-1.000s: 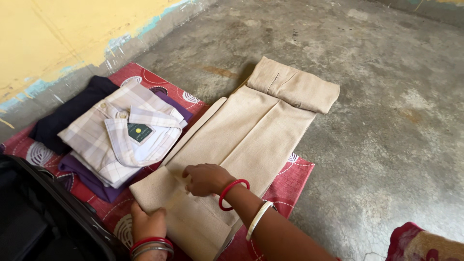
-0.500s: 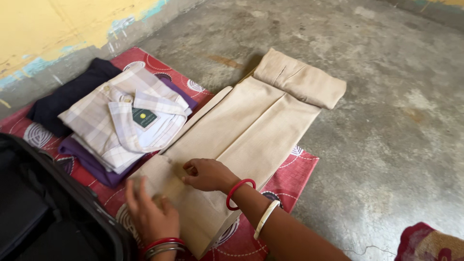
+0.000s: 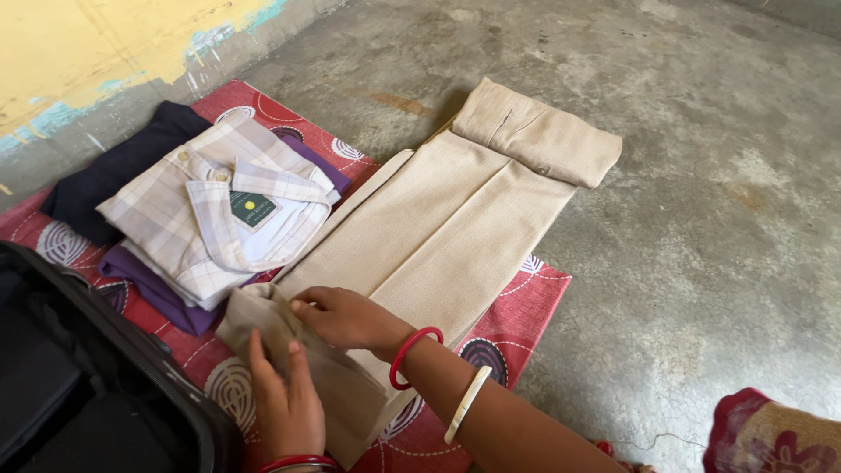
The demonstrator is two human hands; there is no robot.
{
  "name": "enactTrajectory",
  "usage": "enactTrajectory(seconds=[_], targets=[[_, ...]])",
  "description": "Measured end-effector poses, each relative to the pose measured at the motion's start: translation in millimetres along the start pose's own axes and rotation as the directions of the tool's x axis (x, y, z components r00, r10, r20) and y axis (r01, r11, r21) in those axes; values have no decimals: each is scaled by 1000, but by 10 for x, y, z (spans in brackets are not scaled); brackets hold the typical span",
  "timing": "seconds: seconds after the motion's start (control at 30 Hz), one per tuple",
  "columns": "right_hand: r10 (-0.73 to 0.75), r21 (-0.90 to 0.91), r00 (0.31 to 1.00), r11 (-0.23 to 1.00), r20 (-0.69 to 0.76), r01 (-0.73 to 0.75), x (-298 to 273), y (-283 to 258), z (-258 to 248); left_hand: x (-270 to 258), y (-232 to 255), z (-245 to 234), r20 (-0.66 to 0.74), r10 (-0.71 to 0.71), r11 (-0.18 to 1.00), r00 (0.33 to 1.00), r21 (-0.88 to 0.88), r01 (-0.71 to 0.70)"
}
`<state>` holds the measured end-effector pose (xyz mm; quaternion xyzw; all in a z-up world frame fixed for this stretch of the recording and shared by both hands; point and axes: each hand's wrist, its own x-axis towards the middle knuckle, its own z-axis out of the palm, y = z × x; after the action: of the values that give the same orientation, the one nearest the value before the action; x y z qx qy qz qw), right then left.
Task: The person folds a pair of tan trousers by smoothing them on a patterned mat and folding the legs over several times before setting the folded trousers next to a suitcase.
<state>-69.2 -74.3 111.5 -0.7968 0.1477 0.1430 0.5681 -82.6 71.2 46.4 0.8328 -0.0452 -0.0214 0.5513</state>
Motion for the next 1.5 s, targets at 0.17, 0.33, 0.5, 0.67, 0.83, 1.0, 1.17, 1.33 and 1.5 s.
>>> enactTrajectory(seconds=[0.17, 0.33, 0.5, 0.67, 0.83, 1.0, 1.17, 1.33, 1.5], targets=[[-11, 267, 973, 962, 230, -53, -75, -245, 193, -51, 505, -324, -79, 45, 993, 996, 112, -36], [-133, 334, 940, 942, 313, 22, -57, -196, 461, -29, 811, -503, -103, 345, 892, 933, 344, -292], [-116, 379, 955, 925, 272, 5, 44, 18, 364, 64, 385, -324, 1, 66, 998, 998, -2, -66], [-143, -13, 986, 989, 84, 145, 292, 374, 244, 63, -260, -94, 29, 68, 952, 997, 297, -74], [-239, -83, 969, 966, 60, 244, 343, 502, 110, 56, -105, 124, -75, 82, 970, 994, 234, -63], [-203, -305, 977, 936, -66, 174, 329, 416, -95, 460, 101, 168, 142, 112, 785, 984, 595, -175], [-227, -343, 970, 921, -86, 185, 357, 429, -234, 883, 86, 209, 179, -9, 409, 984, 898, -160], [-277, -427, 955, 880, -105, 209, 455, 485, -406, 1050, 146, 170, 102, -168, 104, 980, 991, -86], [-249, -516, 961, 842, -121, 154, 605, 512, -627, 1006, 408, -28, 128, -152, 70, 980, 990, -119]])
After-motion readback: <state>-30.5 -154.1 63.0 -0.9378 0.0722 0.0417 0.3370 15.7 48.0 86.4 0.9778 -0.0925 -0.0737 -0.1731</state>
